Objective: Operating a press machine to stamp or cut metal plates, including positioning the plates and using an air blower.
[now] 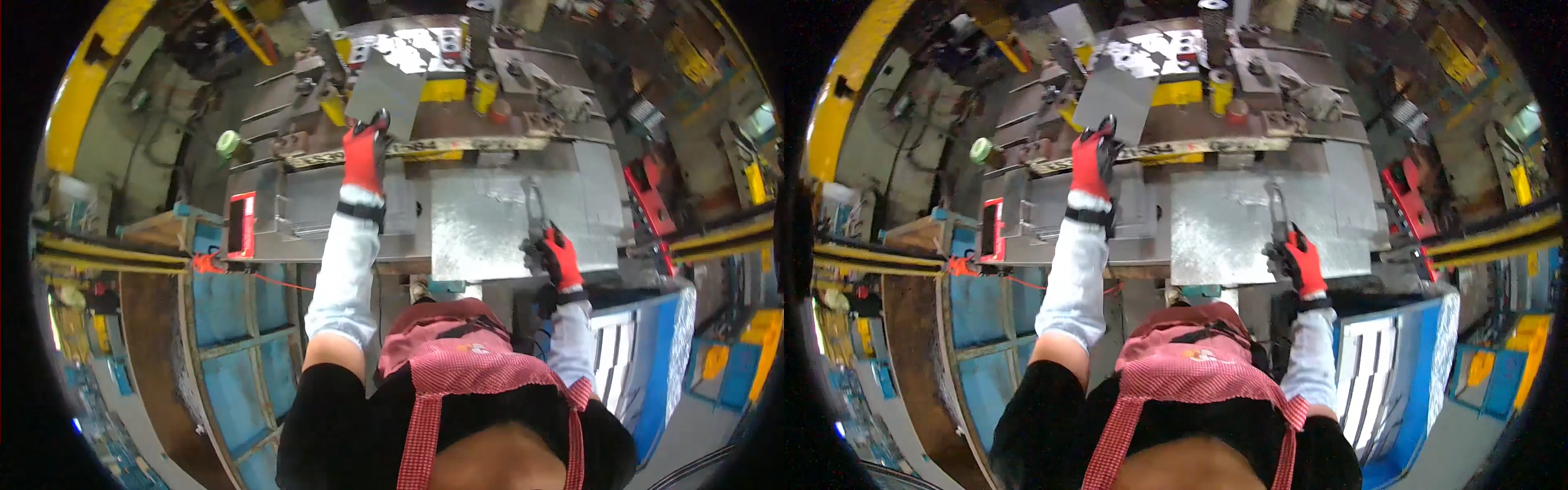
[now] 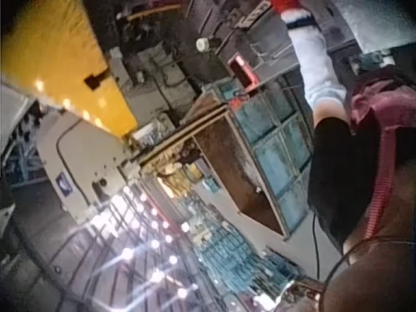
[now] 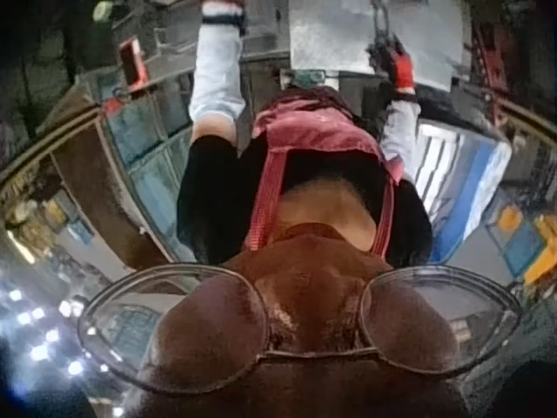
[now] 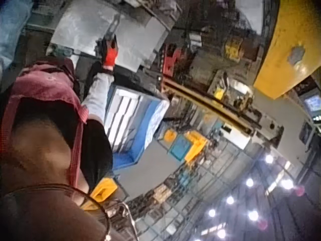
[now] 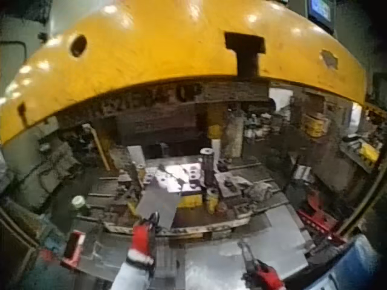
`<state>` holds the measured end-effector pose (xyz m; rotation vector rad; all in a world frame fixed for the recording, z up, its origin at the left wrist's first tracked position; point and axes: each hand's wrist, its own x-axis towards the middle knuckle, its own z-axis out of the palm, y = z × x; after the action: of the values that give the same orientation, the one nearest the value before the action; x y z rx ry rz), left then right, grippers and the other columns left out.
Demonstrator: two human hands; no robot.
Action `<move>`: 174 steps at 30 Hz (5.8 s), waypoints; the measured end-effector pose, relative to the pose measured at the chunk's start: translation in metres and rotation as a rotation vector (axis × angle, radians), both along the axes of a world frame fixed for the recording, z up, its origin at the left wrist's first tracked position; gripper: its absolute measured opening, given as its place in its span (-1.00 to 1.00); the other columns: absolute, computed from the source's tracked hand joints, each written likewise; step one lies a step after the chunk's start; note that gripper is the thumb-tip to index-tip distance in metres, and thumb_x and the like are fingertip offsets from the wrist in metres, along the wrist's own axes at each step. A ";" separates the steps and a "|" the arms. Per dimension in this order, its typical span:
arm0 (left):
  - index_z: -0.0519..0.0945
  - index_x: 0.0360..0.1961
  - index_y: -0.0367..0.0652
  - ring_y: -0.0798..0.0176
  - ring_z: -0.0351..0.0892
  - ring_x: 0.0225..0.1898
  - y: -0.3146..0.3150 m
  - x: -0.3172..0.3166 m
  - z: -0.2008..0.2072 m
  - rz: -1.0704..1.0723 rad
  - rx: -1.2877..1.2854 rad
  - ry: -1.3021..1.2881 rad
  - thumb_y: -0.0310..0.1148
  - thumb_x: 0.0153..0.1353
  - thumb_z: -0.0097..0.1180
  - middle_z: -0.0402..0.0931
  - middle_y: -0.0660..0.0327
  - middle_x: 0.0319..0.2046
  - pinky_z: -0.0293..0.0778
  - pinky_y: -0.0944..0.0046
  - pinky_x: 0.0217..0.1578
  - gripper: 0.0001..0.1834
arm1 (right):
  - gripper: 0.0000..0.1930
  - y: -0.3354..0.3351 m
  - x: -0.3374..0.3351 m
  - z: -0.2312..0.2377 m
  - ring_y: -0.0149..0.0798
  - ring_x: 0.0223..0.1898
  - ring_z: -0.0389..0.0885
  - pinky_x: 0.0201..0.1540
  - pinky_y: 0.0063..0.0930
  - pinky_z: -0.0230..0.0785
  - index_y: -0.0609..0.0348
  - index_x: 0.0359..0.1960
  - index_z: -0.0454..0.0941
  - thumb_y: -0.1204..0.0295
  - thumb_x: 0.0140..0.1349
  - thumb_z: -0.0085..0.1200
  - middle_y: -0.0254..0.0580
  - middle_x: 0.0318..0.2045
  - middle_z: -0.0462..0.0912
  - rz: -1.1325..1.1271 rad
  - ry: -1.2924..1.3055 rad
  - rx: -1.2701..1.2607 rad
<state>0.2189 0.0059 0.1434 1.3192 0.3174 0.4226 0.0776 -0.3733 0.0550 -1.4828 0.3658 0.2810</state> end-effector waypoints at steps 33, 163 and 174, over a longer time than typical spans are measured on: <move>0.38 -0.01 -0.26 0.11 0.57 -0.37 -0.008 -0.030 -0.002 -0.900 -0.815 0.024 0.05 0.23 -0.34 0.54 0.02 -0.31 0.51 0.13 -0.31 -0.41 | -0.84 0.169 0.222 0.095 -0.59 -0.50 0.42 -0.46 -0.68 0.26 0.14 -0.29 0.51 0.43 0.08 0.03 -0.35 -0.48 0.52 0.581 -0.873 0.027; 0.38 0.01 -0.17 0.07 0.41 -0.05 0.313 -0.419 0.033 0.864 -0.351 -0.252 -0.09 0.20 -0.25 0.40 0.10 -0.04 0.29 0.15 0.01 -0.53 | -0.59 0.105 0.019 0.056 -0.52 -0.61 0.35 -0.59 -0.63 0.23 0.18 -0.01 0.32 0.44 0.06 0.04 -0.35 -0.45 0.49 0.663 -0.187 -0.005; 0.29 0.09 -0.23 0.10 0.47 -0.10 0.074 -0.242 -0.062 -0.555 -0.544 0.218 -0.07 0.28 -0.29 0.44 -0.03 -0.12 0.38 0.19 -0.05 -0.49 | -0.83 0.198 0.115 0.047 -0.58 -0.49 0.33 -0.45 -0.66 0.21 0.14 -0.40 0.42 0.40 -0.01 0.11 -0.46 -0.54 0.42 0.866 -0.159 -0.095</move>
<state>-0.0228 0.0800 0.0819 0.8630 0.2115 -0.2676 0.1923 -0.1750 0.1025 -1.6792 -0.4224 0.8310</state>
